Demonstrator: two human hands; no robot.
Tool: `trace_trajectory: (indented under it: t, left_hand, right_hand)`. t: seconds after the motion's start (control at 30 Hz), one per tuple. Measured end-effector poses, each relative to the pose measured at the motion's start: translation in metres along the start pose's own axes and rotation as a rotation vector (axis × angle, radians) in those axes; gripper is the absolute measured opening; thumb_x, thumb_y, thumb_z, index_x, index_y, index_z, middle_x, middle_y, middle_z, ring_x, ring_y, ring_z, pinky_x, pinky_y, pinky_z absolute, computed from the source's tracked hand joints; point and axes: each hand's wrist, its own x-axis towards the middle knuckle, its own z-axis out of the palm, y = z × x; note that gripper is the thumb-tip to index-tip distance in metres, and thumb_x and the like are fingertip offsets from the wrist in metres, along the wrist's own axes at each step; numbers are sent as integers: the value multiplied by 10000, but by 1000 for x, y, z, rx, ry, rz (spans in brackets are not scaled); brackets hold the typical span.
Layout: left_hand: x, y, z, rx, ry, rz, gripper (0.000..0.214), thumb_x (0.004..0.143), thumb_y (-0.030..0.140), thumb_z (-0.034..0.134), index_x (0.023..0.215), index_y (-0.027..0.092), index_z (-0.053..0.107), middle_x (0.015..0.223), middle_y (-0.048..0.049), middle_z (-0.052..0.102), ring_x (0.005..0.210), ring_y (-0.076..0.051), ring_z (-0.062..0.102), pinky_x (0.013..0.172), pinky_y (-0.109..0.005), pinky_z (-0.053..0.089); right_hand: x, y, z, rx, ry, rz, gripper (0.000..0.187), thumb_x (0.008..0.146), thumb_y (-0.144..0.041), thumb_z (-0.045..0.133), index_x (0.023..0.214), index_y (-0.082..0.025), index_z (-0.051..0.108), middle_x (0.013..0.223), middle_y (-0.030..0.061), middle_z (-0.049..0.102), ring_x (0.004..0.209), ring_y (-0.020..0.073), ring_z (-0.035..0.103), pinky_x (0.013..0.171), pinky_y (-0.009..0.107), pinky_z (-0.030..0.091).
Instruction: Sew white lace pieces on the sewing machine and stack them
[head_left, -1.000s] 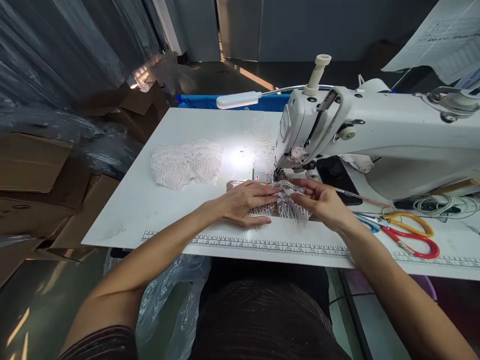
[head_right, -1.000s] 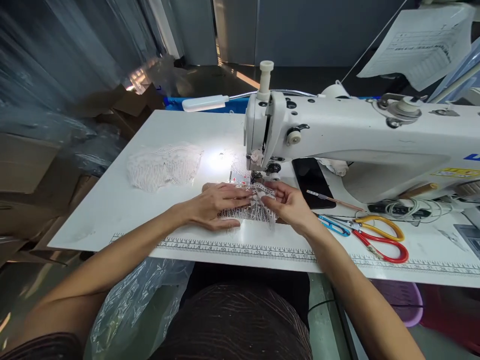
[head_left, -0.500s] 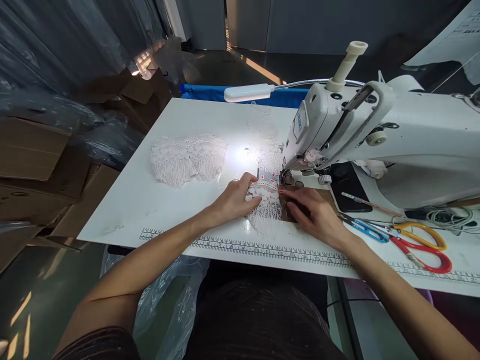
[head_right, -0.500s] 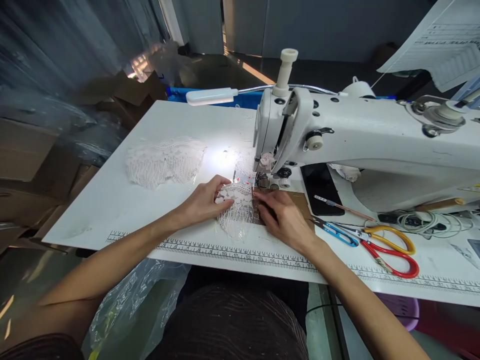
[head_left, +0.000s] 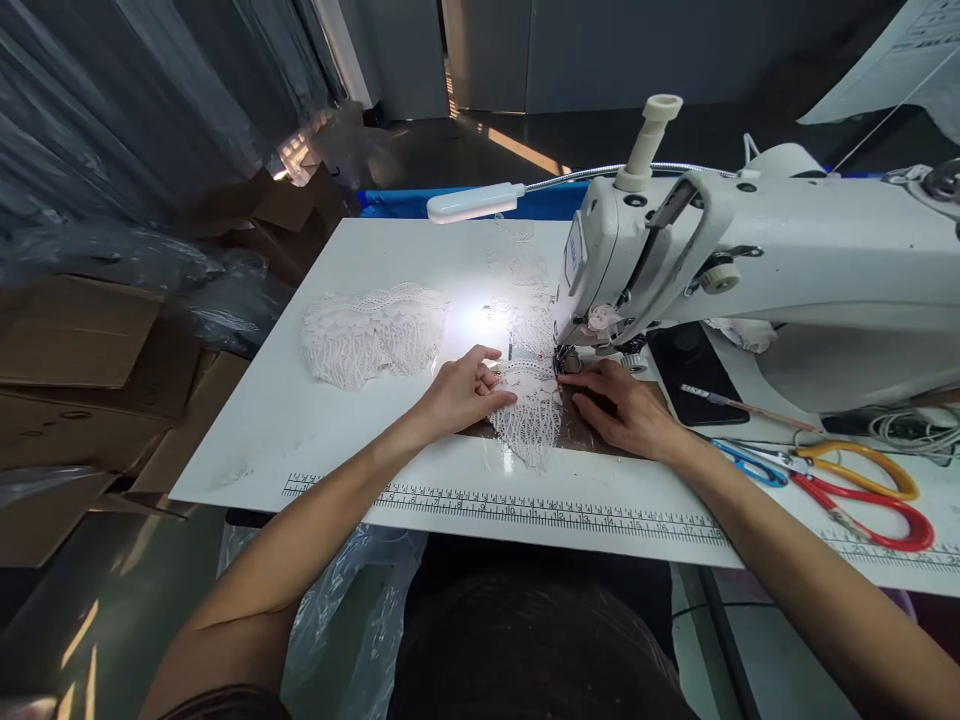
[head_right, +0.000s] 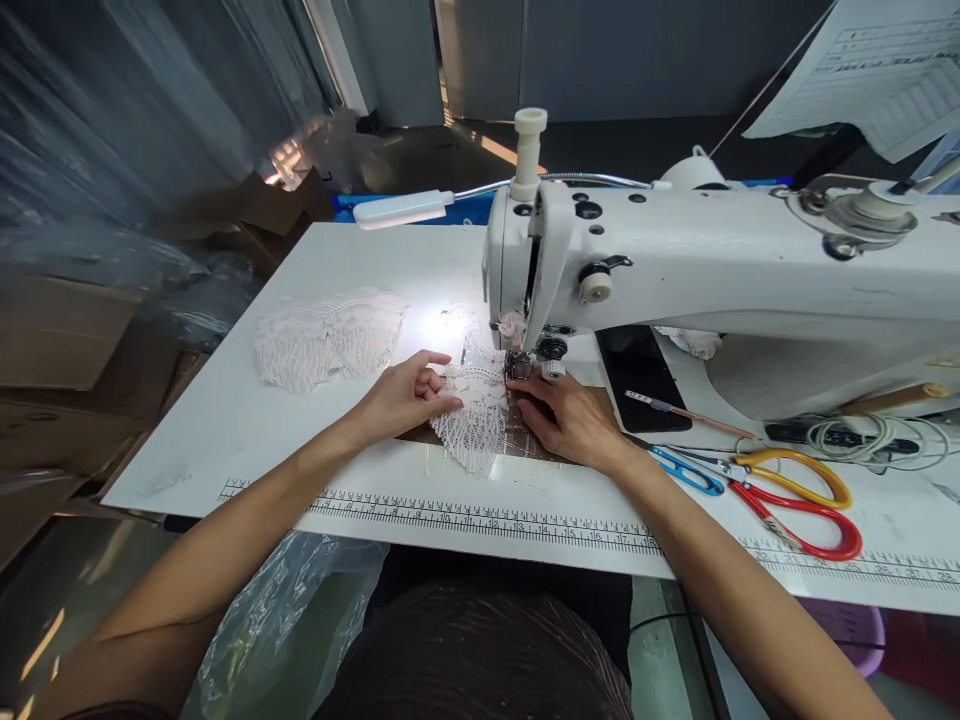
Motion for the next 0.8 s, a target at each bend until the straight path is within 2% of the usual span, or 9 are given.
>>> trace_trajectory:
  t: [0.1, 0.27, 0.5, 0.67, 0.8]
  left_hand:
    - [2, -2, -6, -14, -25, -42, 520, 825, 397, 706, 1263, 190, 516, 779, 10, 576, 695, -153, 588, 618, -295, 479]
    - [2, -2, -9, 48, -16, -79, 492, 822, 353, 684, 1263, 195, 533, 723, 45, 439, 612, -124, 472, 541, -268, 389]
    - [2, 1, -10, 36, 14, -60, 475, 823, 331, 699, 1251, 211, 531, 756, 44, 463, 618, -105, 487, 553, -249, 418]
    - [4, -2, -13, -39, -7, -76, 613, 783, 410, 782, 1291, 220, 496, 809, 26, 542, 634, -121, 579, 571, -271, 508]
    - [3, -2, -13, 40, -27, -67, 593, 799, 403, 760, 1299, 209, 505, 803, 25, 537, 643, -124, 569, 574, -270, 481]
  right_hand:
    - [-2, 1, 4, -14, 20, -28, 388, 964, -374, 472, 1287, -256, 651, 1049, 102, 638, 939, 248, 599, 843, 459, 532]
    - [-2, -5, 10, -183, 13, -100, 386, 982, -362, 454, 1299, -253, 646, 1048, 116, 606, 917, 248, 547, 848, 465, 497]
    - [-2, -13, 12, -263, -27, -39, 391, 996, -362, 418, 1312, -249, 619, 1083, 136, 589, 971, 280, 523, 861, 488, 470]
    - [-6, -11, 11, -156, 32, -18, 421, 998, -367, 423, 1360, -226, 585, 1110, 137, 584, 1018, 279, 523, 898, 469, 472]
    - [-7, -7, 9, -102, 33, -65, 419, 1006, -356, 419, 1357, -225, 603, 1086, 133, 582, 996, 263, 527, 872, 438, 475]
